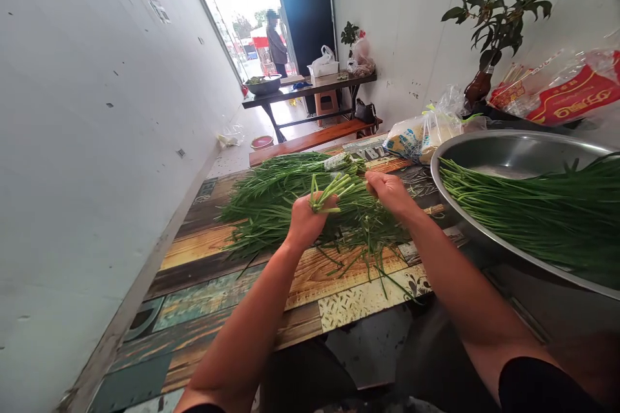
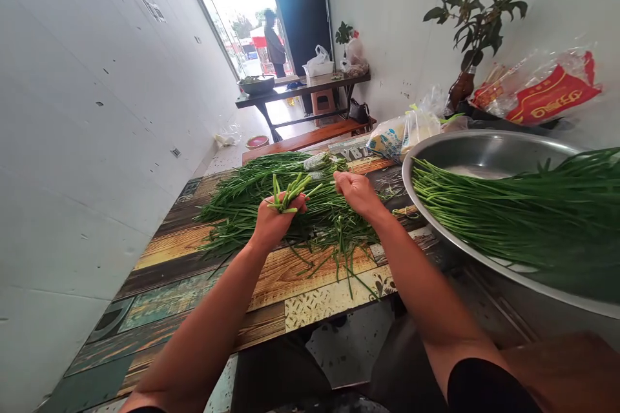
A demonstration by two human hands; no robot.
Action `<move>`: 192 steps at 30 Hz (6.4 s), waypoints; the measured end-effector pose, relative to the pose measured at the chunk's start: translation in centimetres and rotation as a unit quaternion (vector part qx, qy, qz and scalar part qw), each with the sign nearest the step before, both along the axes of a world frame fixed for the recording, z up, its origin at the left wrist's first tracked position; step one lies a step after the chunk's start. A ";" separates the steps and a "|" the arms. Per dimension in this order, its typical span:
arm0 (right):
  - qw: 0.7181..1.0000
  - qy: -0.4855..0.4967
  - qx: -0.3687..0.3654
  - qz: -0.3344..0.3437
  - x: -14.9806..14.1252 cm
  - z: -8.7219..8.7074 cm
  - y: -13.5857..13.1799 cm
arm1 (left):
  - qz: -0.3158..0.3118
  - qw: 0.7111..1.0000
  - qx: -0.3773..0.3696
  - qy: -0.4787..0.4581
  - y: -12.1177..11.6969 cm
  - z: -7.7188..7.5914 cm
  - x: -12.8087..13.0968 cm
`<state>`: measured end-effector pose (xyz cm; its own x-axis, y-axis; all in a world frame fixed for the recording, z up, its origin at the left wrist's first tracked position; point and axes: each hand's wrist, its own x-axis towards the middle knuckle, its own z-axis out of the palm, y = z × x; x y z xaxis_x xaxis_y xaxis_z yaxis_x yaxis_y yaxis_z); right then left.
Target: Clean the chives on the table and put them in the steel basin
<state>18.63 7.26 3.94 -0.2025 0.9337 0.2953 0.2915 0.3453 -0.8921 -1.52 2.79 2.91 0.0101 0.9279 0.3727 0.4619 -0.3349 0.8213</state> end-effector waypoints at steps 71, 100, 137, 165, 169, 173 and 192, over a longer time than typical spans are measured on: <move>0.986 0.007 0.069 -0.154 -0.1 -0.3 0.3 | -0.002 0.988 0.074 0.135 -0.3 0.2 -0.2; 0.998 0.048 -0.041 0.009 1.5 0.3 0.7 | -0.014 0.990 0.055 0.131 0.0 0.2 -0.8; 0.996 0.035 0.045 0.068 -2.5 -0.7 -1.0 | 0.012 0.995 0.041 0.093 -0.1 0.5 -0.2; 0.983 -0.017 0.091 0.157 -1.1 -0.7 -0.3 | 0.002 0.996 0.008 0.084 0.0 0.8 -0.6; 0.970 0.177 -0.102 0.130 -2.6 -0.9 -0.9 | -0.002 0.998 0.011 0.060 -0.1 1.0 -0.5; 0.920 0.326 -0.195 0.094 -2.3 -0.9 -0.2 | 0.008 0.996 0.031 0.080 -0.1 1.0 -0.4; 0.984 0.128 0.001 0.125 -2.4 -0.4 -1.3 | -0.010 0.998 -0.004 0.061 -0.2 1.0 -0.3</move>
